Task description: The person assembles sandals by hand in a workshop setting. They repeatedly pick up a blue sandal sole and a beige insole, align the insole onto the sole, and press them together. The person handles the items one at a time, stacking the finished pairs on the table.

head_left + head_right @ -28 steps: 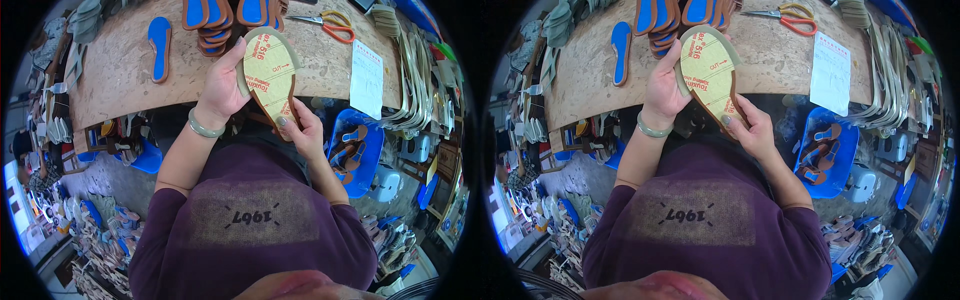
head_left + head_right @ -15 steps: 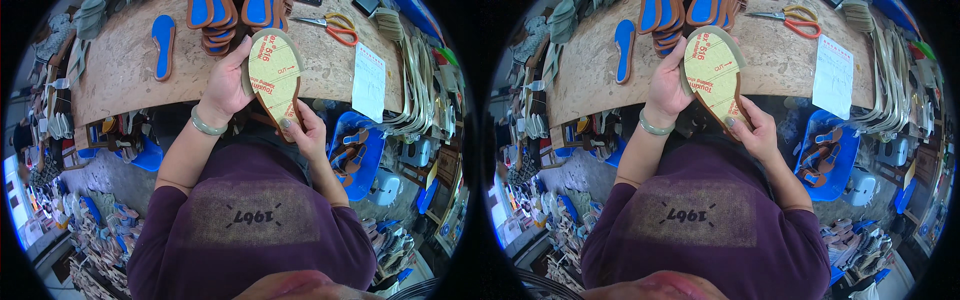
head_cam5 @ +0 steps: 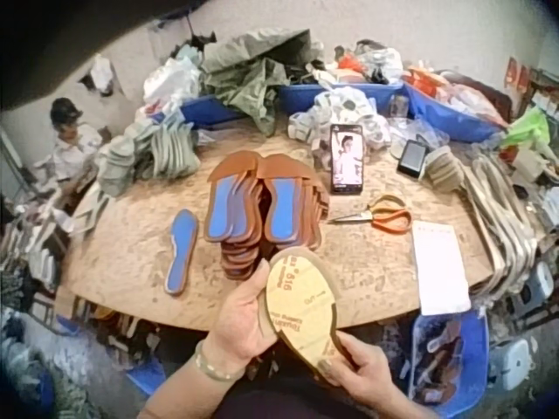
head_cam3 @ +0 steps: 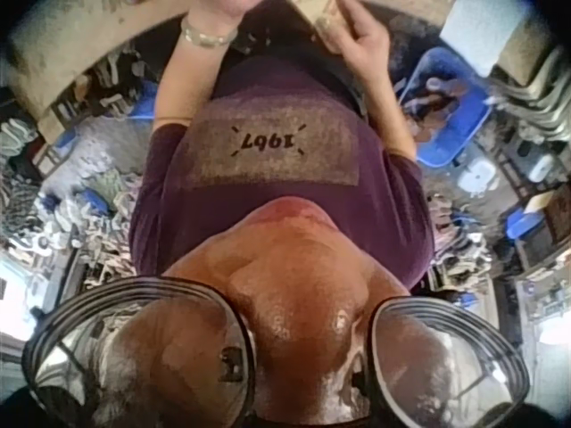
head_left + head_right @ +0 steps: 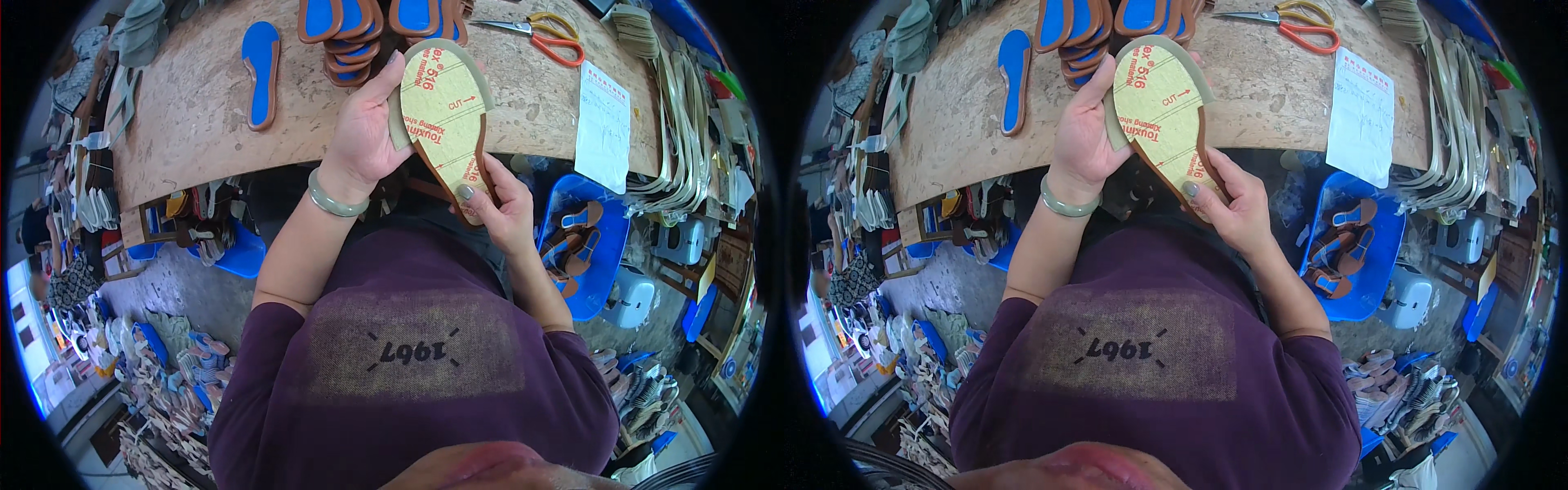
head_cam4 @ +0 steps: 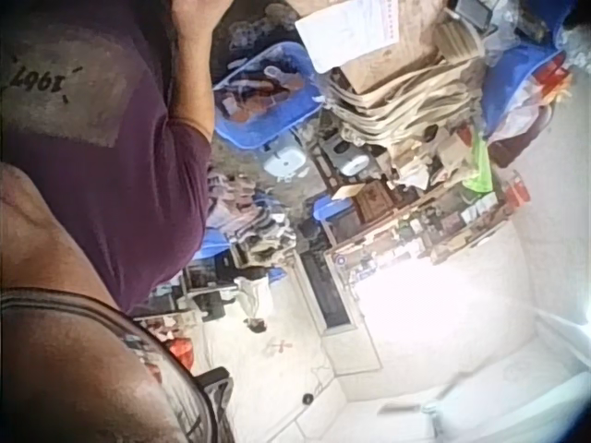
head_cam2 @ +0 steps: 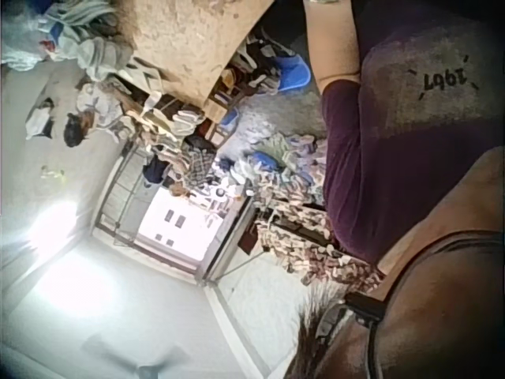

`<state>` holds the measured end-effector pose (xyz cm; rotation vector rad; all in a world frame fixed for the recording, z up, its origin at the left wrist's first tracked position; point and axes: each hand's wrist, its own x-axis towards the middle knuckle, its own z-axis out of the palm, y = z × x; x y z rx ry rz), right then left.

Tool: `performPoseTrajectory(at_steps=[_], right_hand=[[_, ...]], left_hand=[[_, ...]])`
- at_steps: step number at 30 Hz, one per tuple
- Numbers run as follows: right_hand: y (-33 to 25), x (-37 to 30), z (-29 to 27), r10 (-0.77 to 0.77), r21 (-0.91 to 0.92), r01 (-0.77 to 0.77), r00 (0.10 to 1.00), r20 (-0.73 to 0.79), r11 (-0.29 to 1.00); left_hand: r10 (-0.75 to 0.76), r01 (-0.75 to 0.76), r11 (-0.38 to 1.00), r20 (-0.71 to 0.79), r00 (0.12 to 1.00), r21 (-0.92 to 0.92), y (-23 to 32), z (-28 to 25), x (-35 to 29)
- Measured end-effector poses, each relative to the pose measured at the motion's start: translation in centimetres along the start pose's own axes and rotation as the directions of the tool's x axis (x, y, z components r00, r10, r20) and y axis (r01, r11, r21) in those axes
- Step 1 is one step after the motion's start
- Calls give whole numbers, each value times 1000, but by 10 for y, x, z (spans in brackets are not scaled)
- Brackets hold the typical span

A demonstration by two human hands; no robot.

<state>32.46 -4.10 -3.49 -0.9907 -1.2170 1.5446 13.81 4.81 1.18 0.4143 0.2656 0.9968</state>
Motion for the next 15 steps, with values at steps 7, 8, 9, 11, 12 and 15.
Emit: performPoseTrajectory(at_steps=[7,8,9,11,12,15], right_hand=[[4,0,0,-2,4,2,1000,-14,1000],[4,0,0,-1,4,1,1000,-13,1000],[4,0,0,-1,3,1,1000,-14,1000],[5,-1,1,0,3,0,999,-32,1000],[4,0,1,1,2,-1,999,-40,1000],[4,0,2,6,0,-6,999,-37,1000]], left_hand=[[11,-7,997,-59,998,74,0,-4,1],[15,-11,997,-59,998,75,0,-2,2],[18,-14,997,-57,998,77,-1,-1,2],[11,-4,995,-72,997,95,-1,-3,1],[9,-1,995,-79,997,103,-1,-4,1],[25,-18,996,-73,997,90,-2,-5,1]])
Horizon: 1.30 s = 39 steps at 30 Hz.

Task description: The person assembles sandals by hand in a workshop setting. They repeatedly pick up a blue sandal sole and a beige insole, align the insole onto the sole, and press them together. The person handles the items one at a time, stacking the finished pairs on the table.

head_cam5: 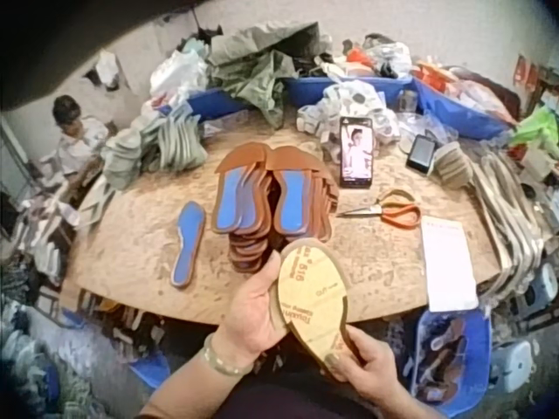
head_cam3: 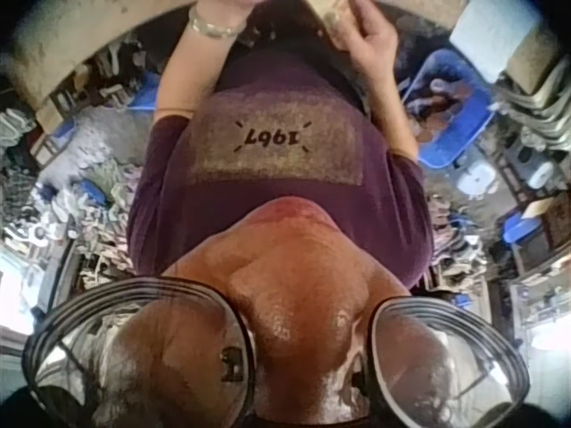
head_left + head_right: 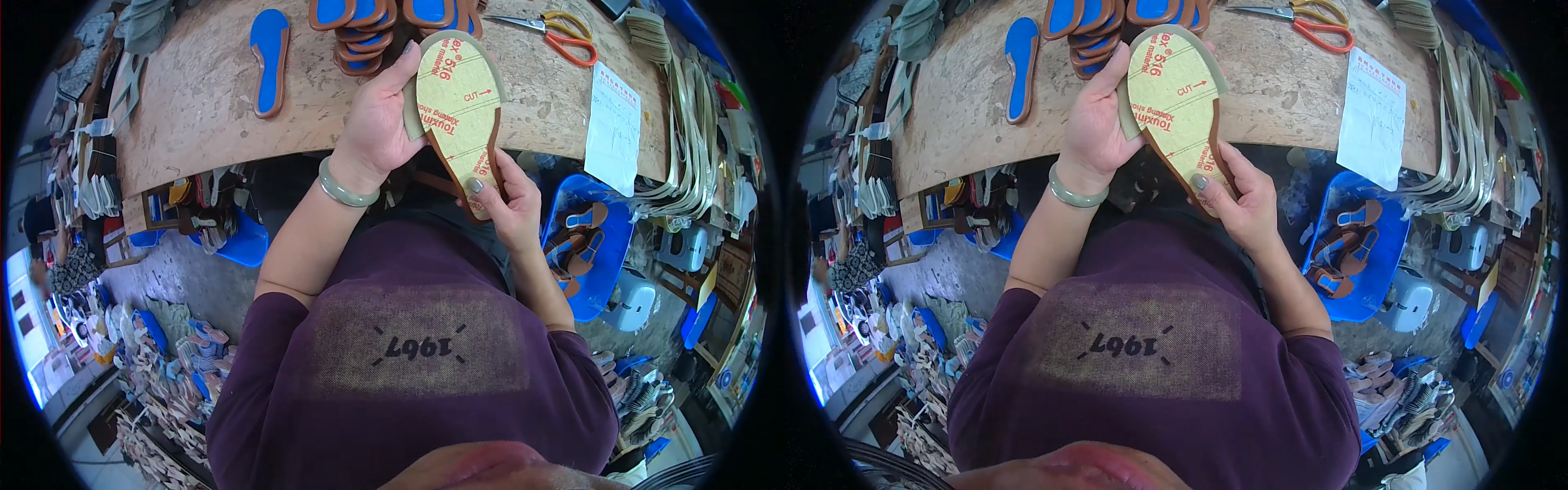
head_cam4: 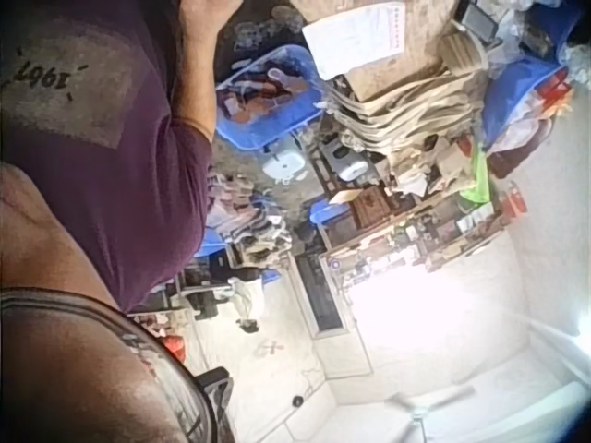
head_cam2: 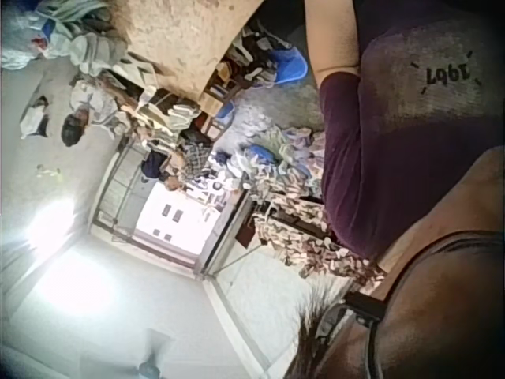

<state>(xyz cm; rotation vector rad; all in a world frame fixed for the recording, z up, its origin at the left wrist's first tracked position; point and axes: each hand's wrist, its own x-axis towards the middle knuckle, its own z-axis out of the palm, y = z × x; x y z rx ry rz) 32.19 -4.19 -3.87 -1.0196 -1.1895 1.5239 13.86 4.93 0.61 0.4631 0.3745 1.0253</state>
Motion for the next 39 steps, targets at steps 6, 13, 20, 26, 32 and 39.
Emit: performPoseTrajectory(at_steps=[6,13,20,26,32,39], right_hand=[[3,0,3,2,32,-1,1000,-21,1000],[2,-1,2,-12,21,12,1000,0,1000],[-2,-2,2,9,1,-9,1000,8,1000],[-1,-2,-1,25,-3,-25,999,24,1000],[10,-5,-2,-25,-40,25,1000,6,999],[-10,10,-10,-192,-170,205,977,89,964]], left_hand=[[6,-5,1000,26,1000,-17,-1,-1,1],[18,-15,999,75,997,-47,-1,3,-1],[20,-19,1000,38,999,-18,-2,5,-4],[67,-71,994,45,997,88,-4,-3,-5],[102,-92,977,-48,994,192,-6,-9,-8],[228,-225,915,30,973,335,-6,9,-17]])
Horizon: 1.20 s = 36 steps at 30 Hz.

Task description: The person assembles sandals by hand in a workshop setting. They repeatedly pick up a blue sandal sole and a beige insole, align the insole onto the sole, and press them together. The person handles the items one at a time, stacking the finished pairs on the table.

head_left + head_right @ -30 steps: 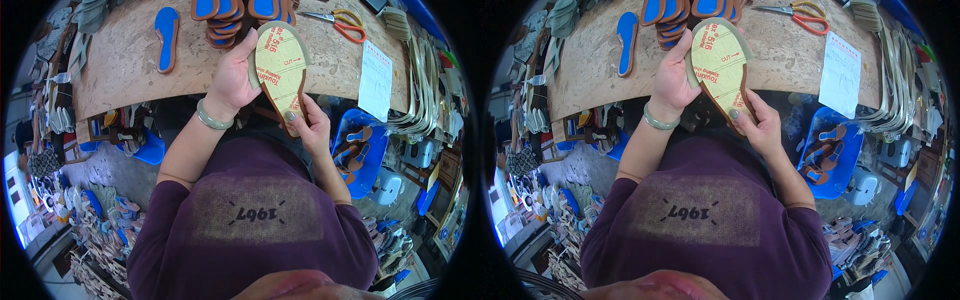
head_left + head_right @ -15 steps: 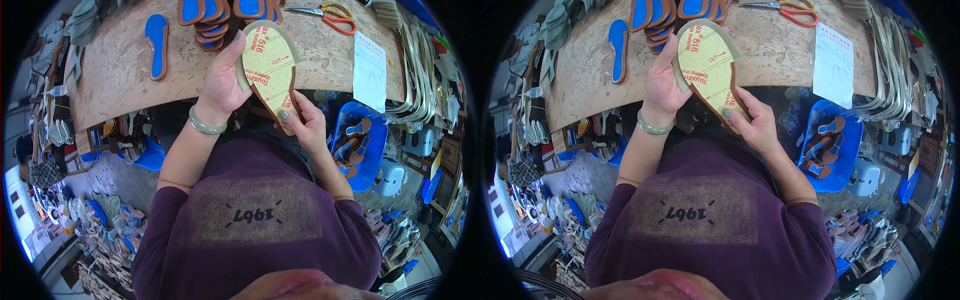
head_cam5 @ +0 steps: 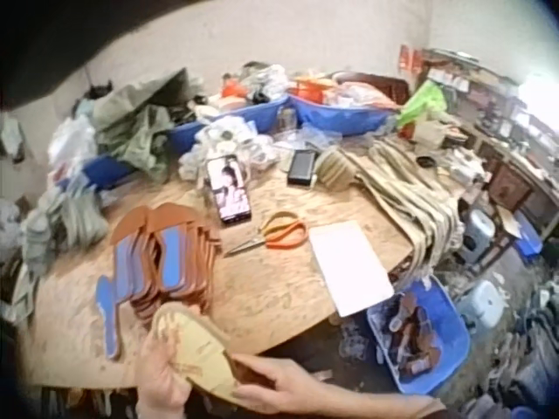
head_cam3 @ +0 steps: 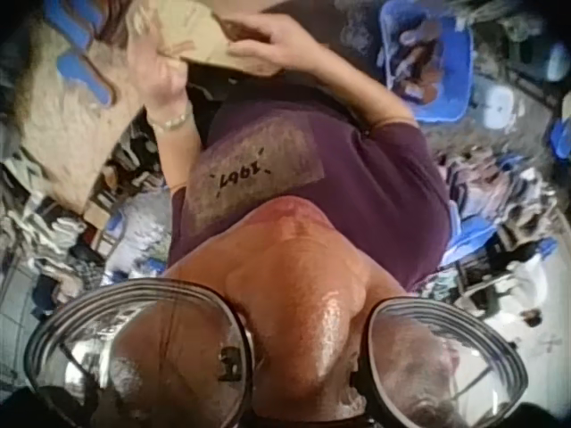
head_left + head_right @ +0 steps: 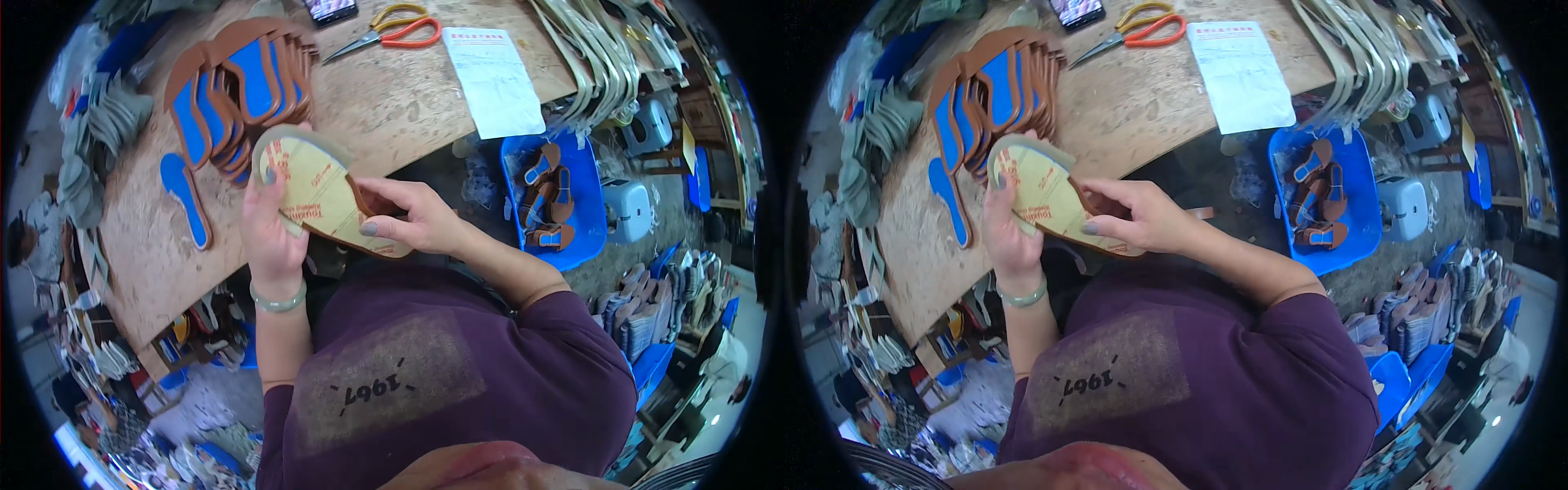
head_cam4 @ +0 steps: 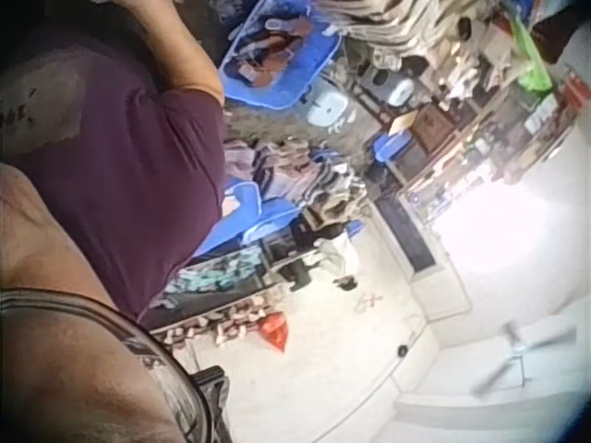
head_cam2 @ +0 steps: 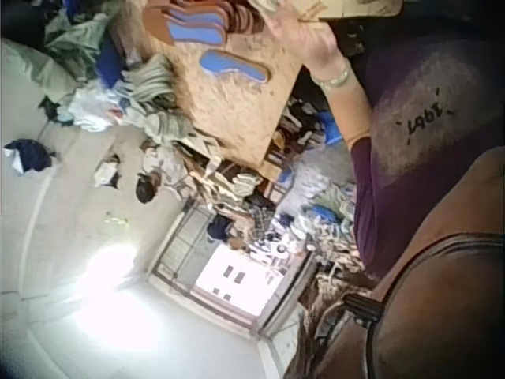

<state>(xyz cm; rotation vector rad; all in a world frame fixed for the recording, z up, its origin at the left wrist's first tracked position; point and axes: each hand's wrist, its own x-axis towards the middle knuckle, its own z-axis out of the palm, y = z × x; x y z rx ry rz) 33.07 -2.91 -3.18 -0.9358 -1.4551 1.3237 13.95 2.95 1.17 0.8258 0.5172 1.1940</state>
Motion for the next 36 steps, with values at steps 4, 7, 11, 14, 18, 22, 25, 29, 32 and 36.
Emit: performPoseTrajectory(at_steps=[4,7,11,14,18,22,25,29,32,36], right_hand=[[-36,21,4,198,355,-188,980,9,915],[-31,37,22,10,371,28,995,-101,928],[-28,45,47,-227,265,269,957,-181,926],[-27,41,49,-229,202,257,961,-155,945],[-25,33,44,-232,251,232,972,-28,940],[-12,25,49,-218,554,167,976,27,816],[-10,31,57,-295,322,354,930,-218,878],[-13,31,62,-329,118,398,864,-380,910],[-15,19,58,-430,119,504,820,-378,856],[-28,3,77,-405,280,445,894,-192,850]], left_hand=[[-31,31,995,-1,1000,90,1,4,-16],[1,8,997,108,994,-83,1,-23,-36],[150,-103,958,-159,976,266,-13,-21,-63],[144,-66,963,-293,945,261,-6,-22,-64],[104,5,924,-265,959,382,11,-37,-93],[-140,135,987,49,989,90,20,-52,-92],[-199,218,973,196,960,-78,19,-50,-85],[-140,162,958,106,984,-237,11,-19,-84],[-41,1,953,-125,991,-302,17,-16,-90],[34,-32,999,-118,992,23,12,-19,-113]])
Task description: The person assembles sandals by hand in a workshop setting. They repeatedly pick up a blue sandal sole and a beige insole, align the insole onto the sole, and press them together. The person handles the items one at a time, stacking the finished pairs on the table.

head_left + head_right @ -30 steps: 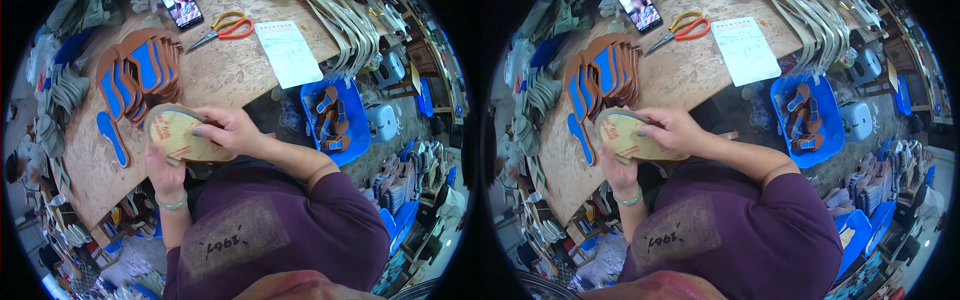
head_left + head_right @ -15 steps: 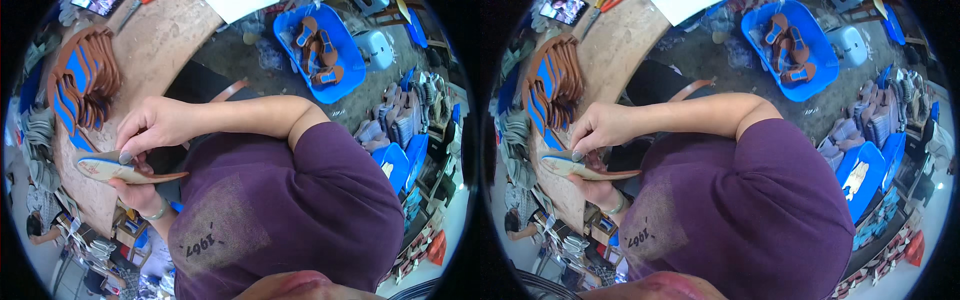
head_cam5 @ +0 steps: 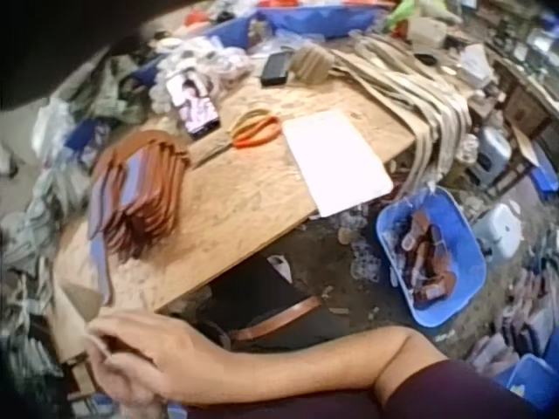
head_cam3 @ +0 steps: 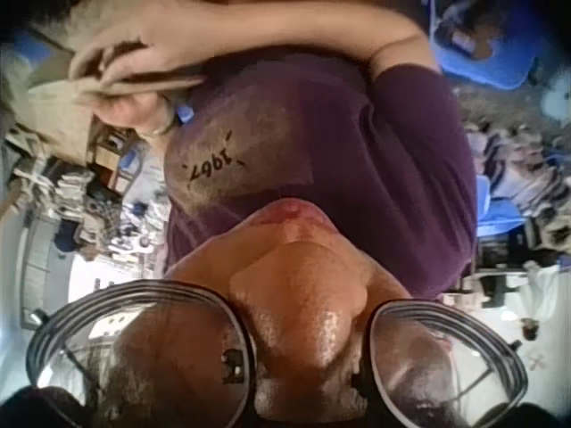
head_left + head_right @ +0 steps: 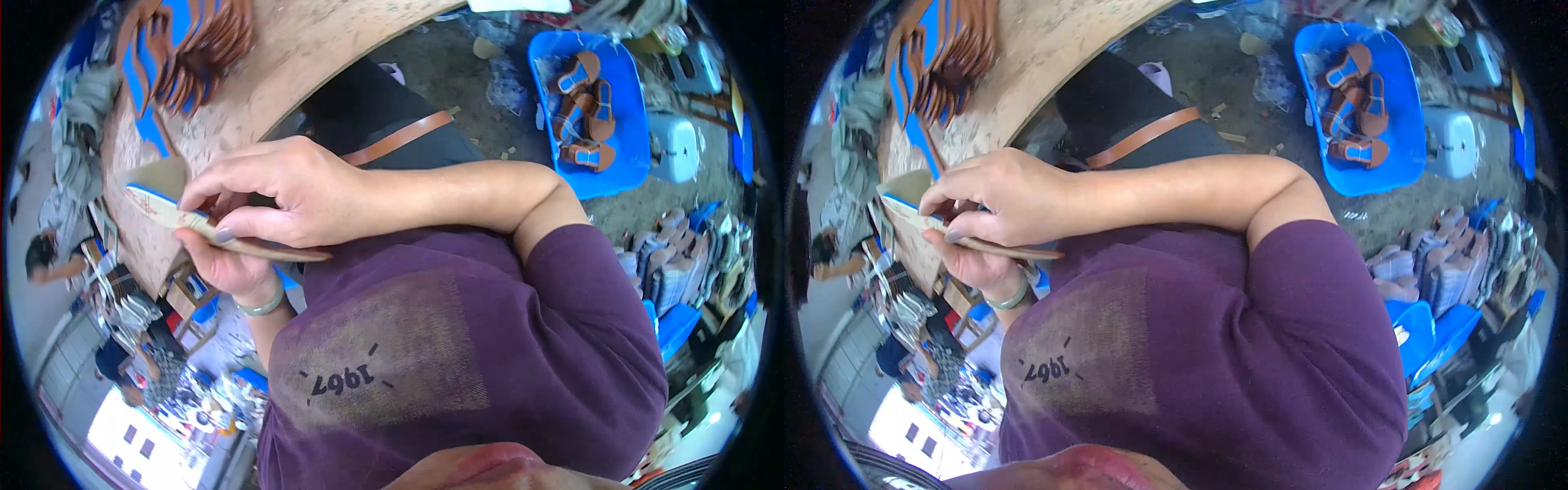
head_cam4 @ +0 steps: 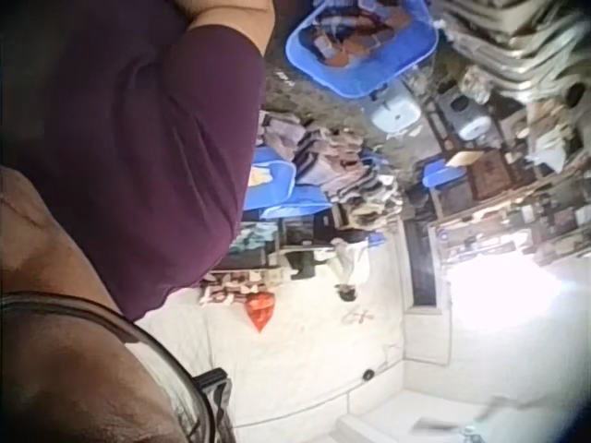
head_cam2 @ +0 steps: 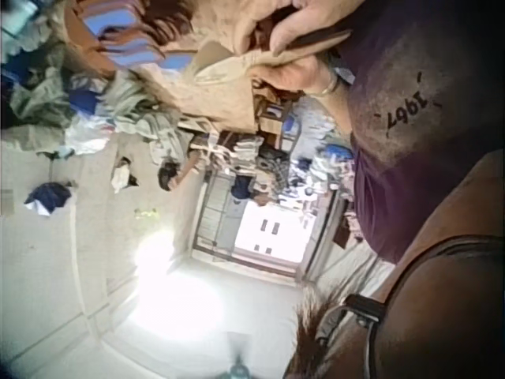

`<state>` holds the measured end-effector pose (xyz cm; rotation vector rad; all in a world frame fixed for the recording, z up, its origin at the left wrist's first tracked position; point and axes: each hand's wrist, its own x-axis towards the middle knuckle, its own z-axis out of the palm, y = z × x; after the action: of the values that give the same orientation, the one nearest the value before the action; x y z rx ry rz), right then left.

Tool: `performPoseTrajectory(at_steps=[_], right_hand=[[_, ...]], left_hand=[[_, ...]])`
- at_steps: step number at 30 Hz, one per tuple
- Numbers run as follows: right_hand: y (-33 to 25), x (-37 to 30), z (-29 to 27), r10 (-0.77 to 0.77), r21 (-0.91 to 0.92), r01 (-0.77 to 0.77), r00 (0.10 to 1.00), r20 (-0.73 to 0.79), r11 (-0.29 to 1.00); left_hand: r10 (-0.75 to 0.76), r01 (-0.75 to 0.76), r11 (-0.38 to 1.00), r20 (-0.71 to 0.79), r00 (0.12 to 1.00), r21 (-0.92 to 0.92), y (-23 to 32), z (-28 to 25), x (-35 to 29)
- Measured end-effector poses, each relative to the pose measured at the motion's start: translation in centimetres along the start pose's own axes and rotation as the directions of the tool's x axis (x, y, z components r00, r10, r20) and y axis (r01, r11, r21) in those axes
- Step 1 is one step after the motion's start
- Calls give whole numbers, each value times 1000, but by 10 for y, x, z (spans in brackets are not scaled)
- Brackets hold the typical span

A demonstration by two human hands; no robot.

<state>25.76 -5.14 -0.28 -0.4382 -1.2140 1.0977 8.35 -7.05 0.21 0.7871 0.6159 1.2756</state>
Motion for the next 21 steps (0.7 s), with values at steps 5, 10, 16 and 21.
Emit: performPoseTrajectory(at_steps=[5,10,16,21], right_hand=[[8,-15,29,-10,-34,12,997,74,999],[0,-27,61,287,218,-349,919,272,911],[-6,-27,91,401,287,-630,718,569,721],[-7,-28,94,414,266,-689,651,637,674]], left_hand=[[165,-154,982,-94,982,112,2,-26,-41],[260,-247,965,-234,937,85,5,-58,-84],[224,-223,974,-213,951,32,15,-70,-102],[179,-179,984,-175,968,18,18,-76,-102]])
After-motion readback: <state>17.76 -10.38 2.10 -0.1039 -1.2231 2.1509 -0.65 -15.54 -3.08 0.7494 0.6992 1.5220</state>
